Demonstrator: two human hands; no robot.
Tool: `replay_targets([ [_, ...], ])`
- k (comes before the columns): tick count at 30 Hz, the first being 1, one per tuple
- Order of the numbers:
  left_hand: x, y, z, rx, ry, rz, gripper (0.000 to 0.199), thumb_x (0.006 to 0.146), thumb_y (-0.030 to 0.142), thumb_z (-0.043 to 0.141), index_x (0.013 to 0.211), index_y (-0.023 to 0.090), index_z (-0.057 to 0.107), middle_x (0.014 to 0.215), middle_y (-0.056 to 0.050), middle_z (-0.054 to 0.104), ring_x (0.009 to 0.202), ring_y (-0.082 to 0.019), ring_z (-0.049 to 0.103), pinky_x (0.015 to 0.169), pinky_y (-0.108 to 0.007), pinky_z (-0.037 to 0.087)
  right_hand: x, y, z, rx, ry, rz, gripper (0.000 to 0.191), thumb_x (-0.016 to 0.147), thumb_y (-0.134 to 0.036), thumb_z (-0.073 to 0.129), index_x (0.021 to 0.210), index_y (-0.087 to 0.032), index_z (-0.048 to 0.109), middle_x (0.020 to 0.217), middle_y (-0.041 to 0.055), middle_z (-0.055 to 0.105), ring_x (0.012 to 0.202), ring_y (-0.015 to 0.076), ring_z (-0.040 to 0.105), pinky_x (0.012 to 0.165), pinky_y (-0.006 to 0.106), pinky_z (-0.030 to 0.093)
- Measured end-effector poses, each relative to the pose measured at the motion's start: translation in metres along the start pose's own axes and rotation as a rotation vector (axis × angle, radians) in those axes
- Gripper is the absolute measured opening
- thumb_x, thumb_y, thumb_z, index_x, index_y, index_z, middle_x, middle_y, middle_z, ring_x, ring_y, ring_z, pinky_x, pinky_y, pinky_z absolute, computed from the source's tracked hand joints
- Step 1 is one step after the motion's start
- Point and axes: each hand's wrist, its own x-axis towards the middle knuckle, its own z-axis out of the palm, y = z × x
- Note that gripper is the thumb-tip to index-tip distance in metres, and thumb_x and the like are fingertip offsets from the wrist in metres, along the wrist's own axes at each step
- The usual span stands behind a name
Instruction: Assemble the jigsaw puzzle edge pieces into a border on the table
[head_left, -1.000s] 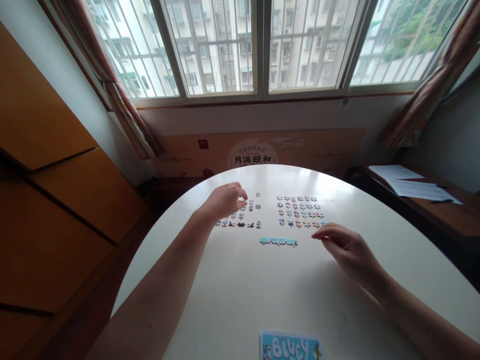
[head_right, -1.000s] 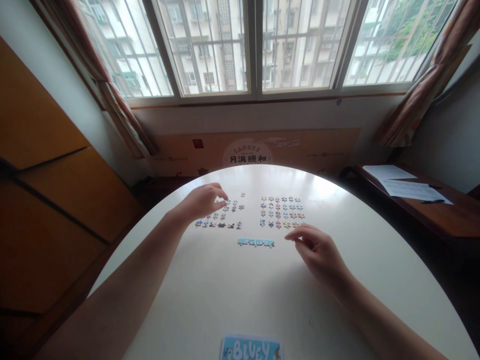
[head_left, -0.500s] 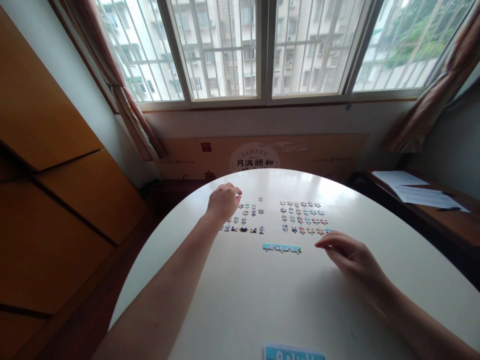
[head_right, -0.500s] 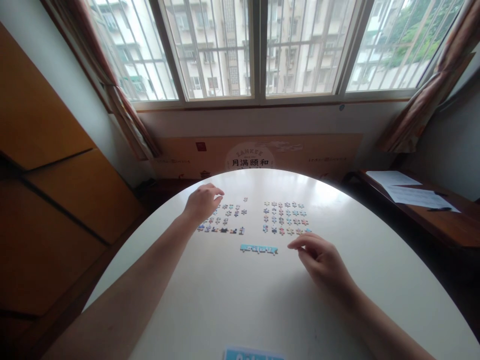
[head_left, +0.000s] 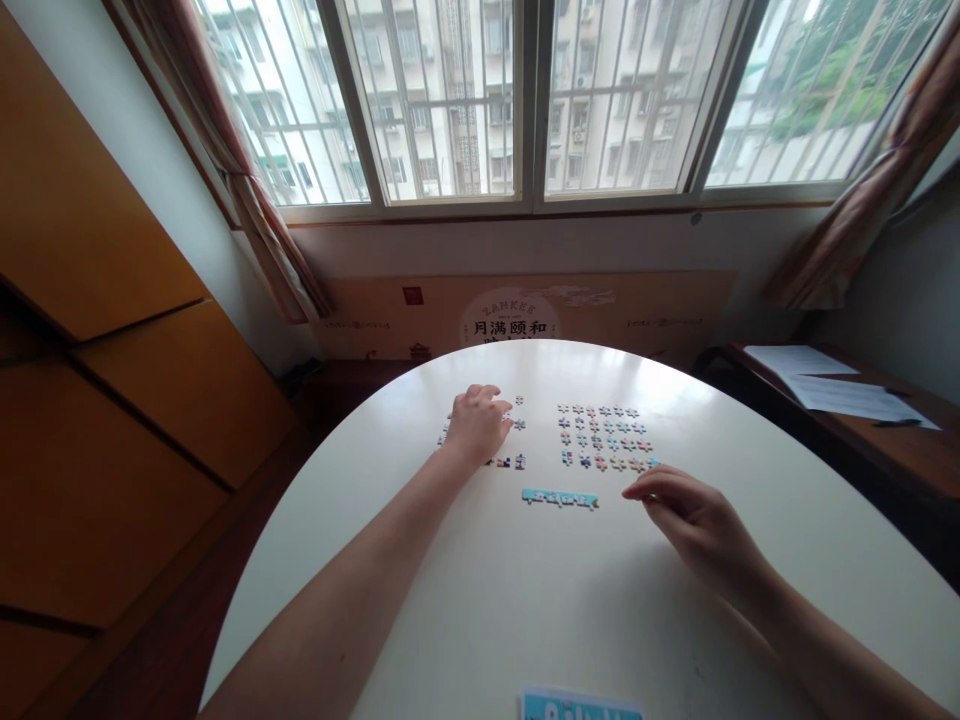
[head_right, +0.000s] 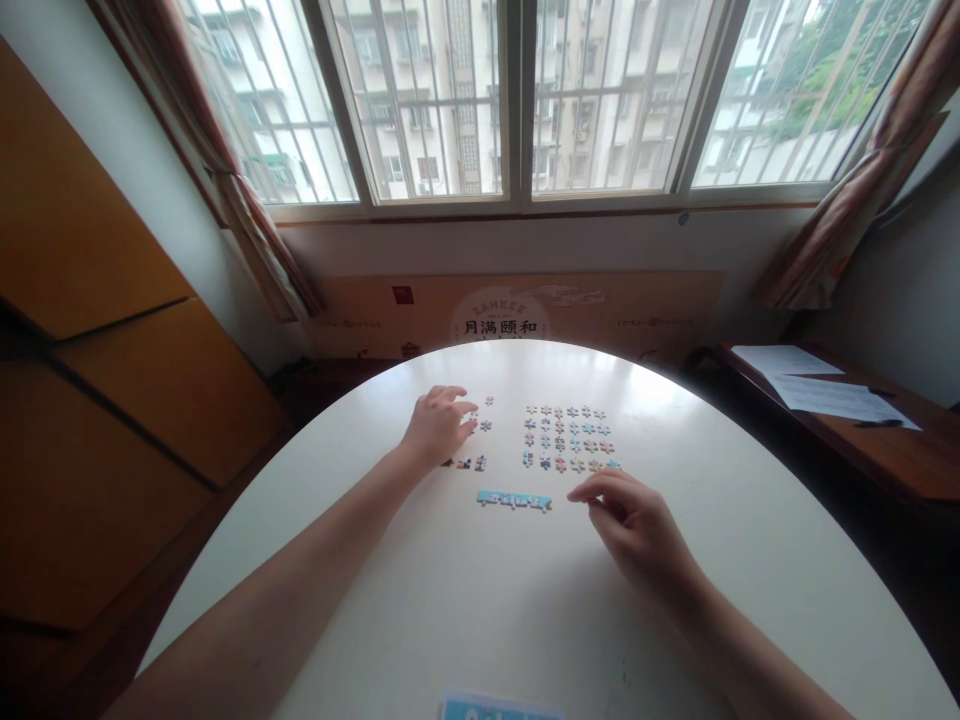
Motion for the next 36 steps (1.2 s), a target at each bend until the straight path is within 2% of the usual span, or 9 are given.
replay_targets([
  [5, 0.007, -0.032, -0.013, -0.048, 0.144, -0.172, 0.022, 0.088, 0.015, 0.064, 0.104, 0.022, 0.078, 0.119, -0.009, 0.069, 0.112, -0.031, 0.057, 0.093, -0.044, 0.047, -0.002, -0.004, 0.001, 0.017, 0.046, 0.014, 0.021, 0.086, -0.017, 0.054, 0.084, -0.022, 0.074, 0.089, 0.0072, 0.069, 0.084, 0.0220, 0.064, 0.068, 0.033, 0.049],
  [9, 0.007, -0.050, -0.014, -0.046, 0.166, -0.253, 0.020, 0.087, 0.014, 0.065, 0.099, 0.023, 0.079, 0.116, -0.008, 0.070, 0.111, -0.032, 0.058, 0.095, -0.045, 0.048, -0.002, -0.007, 0.002, 0.025, 0.047, 0.014, 0.021, 0.086, -0.016, 0.054, 0.084, -0.022, 0.074, 0.089, 0.0068, 0.068, 0.083, 0.0215, 0.064, 0.067, 0.033, 0.048],
  [17, 0.002, -0.055, -0.006, 0.060, 0.112, -0.286, 0.022, 0.090, 0.018, 0.061, 0.103, 0.024, 0.078, 0.116, -0.007, 0.070, 0.110, -0.029, 0.058, 0.093, -0.042, 0.048, -0.001, 0.001, 0.002, 0.015, 0.027, -0.004, 0.022, 0.087, -0.016, 0.053, 0.085, -0.023, 0.074, 0.087, 0.0059, 0.068, 0.080, 0.0212, 0.064, 0.065, 0.032, 0.048],
  [28, -0.002, -0.070, 0.000, 0.113, 0.137, -0.367, 0.023, 0.090, 0.020, 0.058, 0.101, 0.022, 0.078, 0.114, -0.009, 0.071, 0.107, -0.030, 0.058, 0.087, -0.043, 0.048, -0.002, -0.004, 0.002, 0.016, 0.055, -0.007, 0.022, 0.086, -0.017, 0.053, 0.083, -0.023, 0.074, 0.086, 0.0060, 0.068, 0.079, 0.0208, 0.064, 0.064, 0.032, 0.048],
  [33, -0.004, -0.075, 0.002, 0.111, 0.186, -0.381, 0.023, 0.092, 0.023, 0.056, 0.100, 0.022, 0.078, 0.113, -0.010, 0.071, 0.106, -0.030, 0.059, 0.086, -0.041, 0.048, -0.002, -0.004, 0.002, 0.000, 0.072, -0.025, 0.022, 0.087, -0.016, 0.054, 0.084, -0.023, 0.074, 0.089, 0.0062, 0.069, 0.082, 0.0203, 0.065, 0.067, 0.031, 0.051],
  [36, -0.004, -0.080, 0.005, 0.090, 0.247, -0.387, 0.022, 0.092, 0.024, 0.056, 0.099, 0.022, 0.077, 0.111, -0.010, 0.072, 0.104, -0.030, 0.059, 0.086, -0.041, 0.047, 0.002, -0.015, -0.002, -0.010, 0.076, -0.068, 0.022, 0.088, -0.015, 0.054, 0.083, -0.023, 0.074, 0.089, 0.0064, 0.068, 0.081, 0.0194, 0.066, 0.066, 0.030, 0.052],
])
